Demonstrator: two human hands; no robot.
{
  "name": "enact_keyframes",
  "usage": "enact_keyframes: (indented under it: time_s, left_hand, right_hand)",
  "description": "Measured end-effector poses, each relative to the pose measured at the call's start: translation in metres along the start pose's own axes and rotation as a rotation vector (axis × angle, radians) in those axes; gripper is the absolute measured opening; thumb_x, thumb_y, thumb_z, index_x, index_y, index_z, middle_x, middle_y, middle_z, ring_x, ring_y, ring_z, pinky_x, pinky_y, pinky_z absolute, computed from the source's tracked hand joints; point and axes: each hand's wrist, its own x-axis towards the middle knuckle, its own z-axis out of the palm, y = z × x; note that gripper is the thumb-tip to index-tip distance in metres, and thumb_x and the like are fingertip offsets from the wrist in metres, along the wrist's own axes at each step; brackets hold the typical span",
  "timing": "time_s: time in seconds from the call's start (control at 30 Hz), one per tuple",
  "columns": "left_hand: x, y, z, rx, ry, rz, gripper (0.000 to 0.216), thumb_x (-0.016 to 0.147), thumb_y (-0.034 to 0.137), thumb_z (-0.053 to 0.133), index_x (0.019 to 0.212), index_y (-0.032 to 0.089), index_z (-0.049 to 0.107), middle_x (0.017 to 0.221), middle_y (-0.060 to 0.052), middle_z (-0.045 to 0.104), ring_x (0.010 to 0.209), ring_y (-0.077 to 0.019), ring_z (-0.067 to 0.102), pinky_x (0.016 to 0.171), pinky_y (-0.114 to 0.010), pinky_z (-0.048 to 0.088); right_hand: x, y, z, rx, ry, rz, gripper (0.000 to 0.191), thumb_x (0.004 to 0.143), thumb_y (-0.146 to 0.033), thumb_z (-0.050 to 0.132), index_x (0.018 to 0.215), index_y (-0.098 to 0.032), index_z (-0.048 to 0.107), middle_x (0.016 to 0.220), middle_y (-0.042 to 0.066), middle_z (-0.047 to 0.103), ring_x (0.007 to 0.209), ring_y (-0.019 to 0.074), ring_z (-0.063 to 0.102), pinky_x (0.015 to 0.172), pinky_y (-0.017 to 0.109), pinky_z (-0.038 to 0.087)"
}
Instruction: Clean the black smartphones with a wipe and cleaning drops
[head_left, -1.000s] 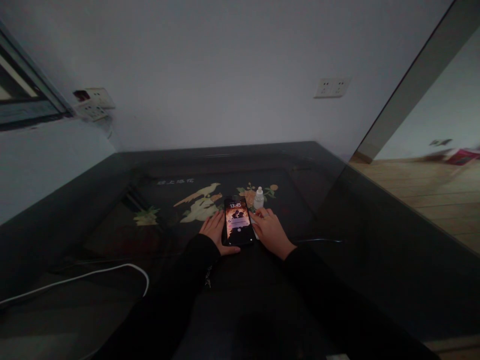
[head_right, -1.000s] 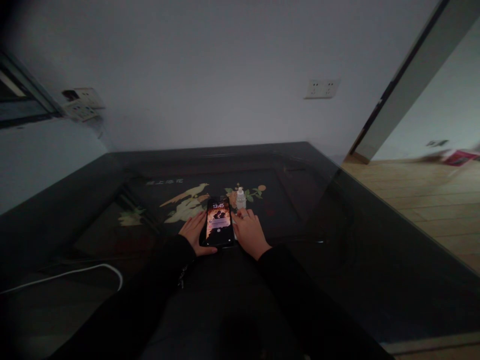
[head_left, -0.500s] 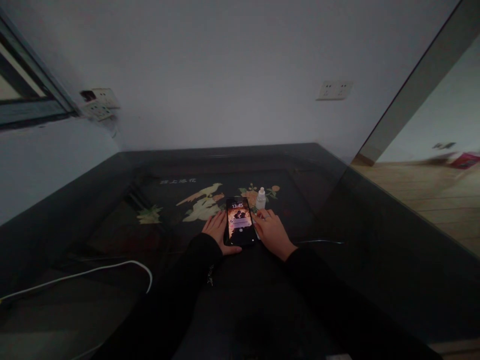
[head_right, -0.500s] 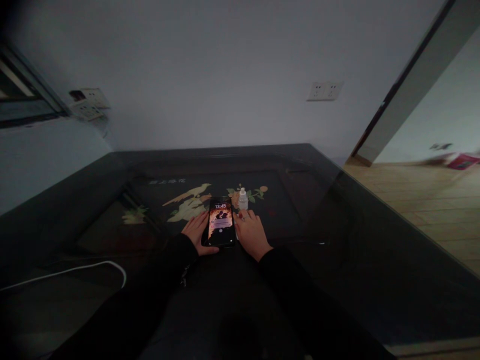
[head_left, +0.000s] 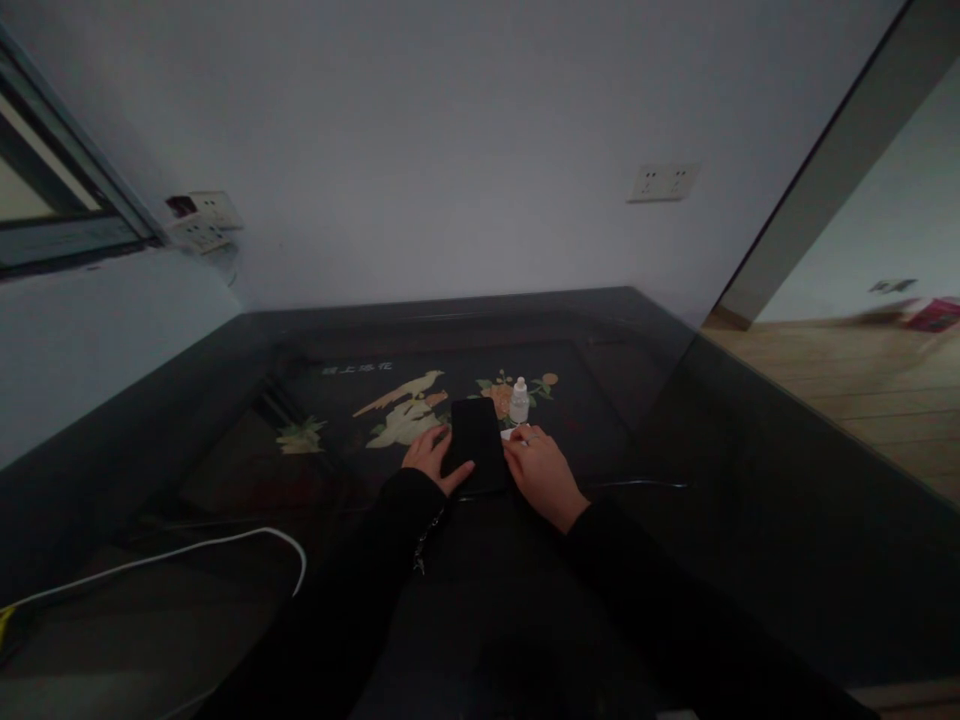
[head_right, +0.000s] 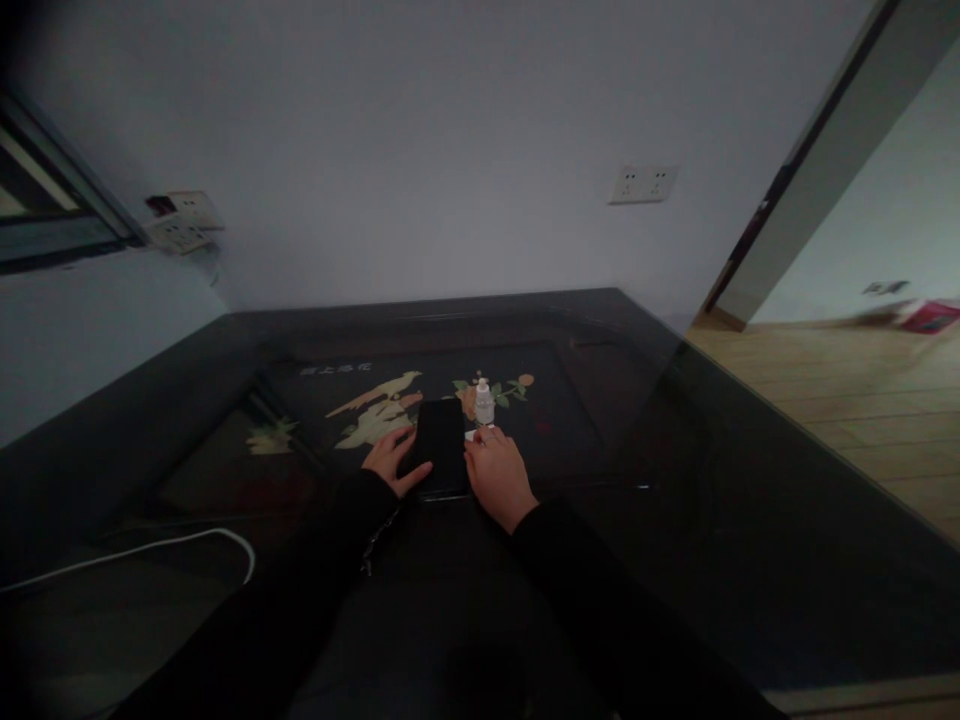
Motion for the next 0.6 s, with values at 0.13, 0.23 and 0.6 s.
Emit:
enact_keyframes:
  time_s: [0.13,0.23,0.6]
  left_hand:
    - [0.001,0.005,0.002,-0.061,0.024,-0.057,0.077,0.064,0.057,0.054,0.125,0.012,0.044,0.126,-0.014,0.048,0.116,-0.0268,0.043,0.101,-0.042,0.031]
    - [0.002,0.011,0.005,-0.347,0.023,-0.139,0.077,0.065,0.048,0.059,0.130,0.014,0.037,0.112,-0.011,0.060,0.109,-0.0252,0.052,0.105,-0.048,0.023]
    - [0.000,0.003,-0.011,-1.353,0.153,-0.447,0.059,0.057,0.029,0.073,0.111,0.012,0.054,0.077,-0.005,0.069,0.068,-0.0161,0.065,0.071,-0.029,0.051]
  right_hand:
    - [0.000,-0.002,0.000,0.006,0.003,-0.006,0.023,0.087,-0.018,0.041,0.092,-0.016,0.063,0.095,0.010,0.057,0.091,0.0199,0.047,0.080,0.030,0.037]
    - [0.001,-0.002,0.001,0.014,-0.002,-0.025,0.023,0.087,-0.016,0.041,0.093,-0.016,0.063,0.094,0.010,0.057,0.090,0.0200,0.047,0.081,0.031,0.038]
    - [0.000,0.002,-0.006,0.163,0.037,-0.057,0.027,0.086,-0.015,0.040,0.101,-0.015,0.063,0.095,0.011,0.060,0.089,0.0213,0.050,0.082,0.032,0.042]
